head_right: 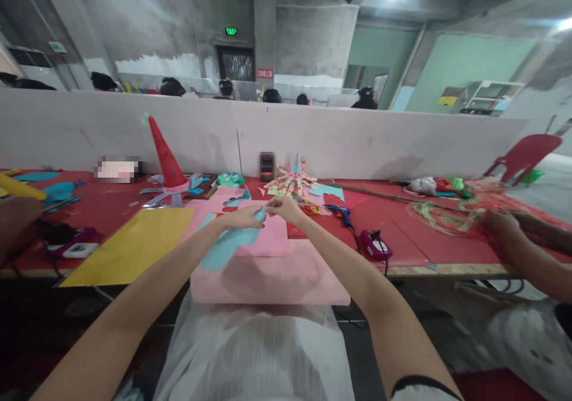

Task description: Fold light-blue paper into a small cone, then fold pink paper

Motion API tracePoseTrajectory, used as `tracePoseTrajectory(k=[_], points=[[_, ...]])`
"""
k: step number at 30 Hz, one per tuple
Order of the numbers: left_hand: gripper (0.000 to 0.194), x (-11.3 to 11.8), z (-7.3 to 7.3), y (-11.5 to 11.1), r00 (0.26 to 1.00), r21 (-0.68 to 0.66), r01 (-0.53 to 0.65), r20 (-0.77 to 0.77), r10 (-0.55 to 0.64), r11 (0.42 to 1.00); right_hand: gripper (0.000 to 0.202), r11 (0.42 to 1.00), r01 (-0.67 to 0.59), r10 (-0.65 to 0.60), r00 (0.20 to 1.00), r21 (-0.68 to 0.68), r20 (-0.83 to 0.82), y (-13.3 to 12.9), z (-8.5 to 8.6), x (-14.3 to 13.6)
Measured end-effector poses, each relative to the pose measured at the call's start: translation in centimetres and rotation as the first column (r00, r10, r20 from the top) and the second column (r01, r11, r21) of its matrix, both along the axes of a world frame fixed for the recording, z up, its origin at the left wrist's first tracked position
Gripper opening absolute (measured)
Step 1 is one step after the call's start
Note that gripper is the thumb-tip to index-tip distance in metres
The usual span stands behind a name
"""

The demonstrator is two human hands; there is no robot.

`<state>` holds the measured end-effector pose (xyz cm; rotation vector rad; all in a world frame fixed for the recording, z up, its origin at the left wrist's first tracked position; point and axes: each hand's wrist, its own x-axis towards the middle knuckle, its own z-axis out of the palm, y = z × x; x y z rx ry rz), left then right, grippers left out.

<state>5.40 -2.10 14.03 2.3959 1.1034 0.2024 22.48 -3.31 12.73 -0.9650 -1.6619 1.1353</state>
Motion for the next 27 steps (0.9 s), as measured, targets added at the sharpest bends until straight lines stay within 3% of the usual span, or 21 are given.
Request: tracePoseTrajectory(k=[5,13,20,24,27], points=[[0.019,0.1,-0.4,-0.2,0.996,0.108,-0.060,-0.066,0.067,0.992,0.024,0.998,0.048,-0.049,0.998,-0.047,-0.023,0.0,0.0,0.1],[0.039,-0.4,0.1,-0.4,0.996,-0.037,-0.058,0.066,0.060,0.998,0.021,0.977,-0.045,-0.009,0.968,-0.210,-0.249,0.1,-0.9,0.6],[0.039,-0.2,-0.4,-0.1,0.995,-0.014,-0.065,0.081,0.066,0.998,0.017,0.966,-0.018,-0.057,0.958,-0.258,-0.280,0.2,-1.1,0.6],[0.035,-0.1,-0.3,-0.3,0.994,-0.012,-0.088,0.066,0.088,0.996,0.020,0.981,0.031,-0.072,0.975,-0.189,-0.212,0.1,-1.2,0.5],[0.030,-0.2,0.1,-0.5,0.991,-0.043,-0.104,0.076,0.107,0.994,0.019,0.975,0.203,-0.198,0.978,0.087,-0.064,-0.1,-1.3,0.6]])
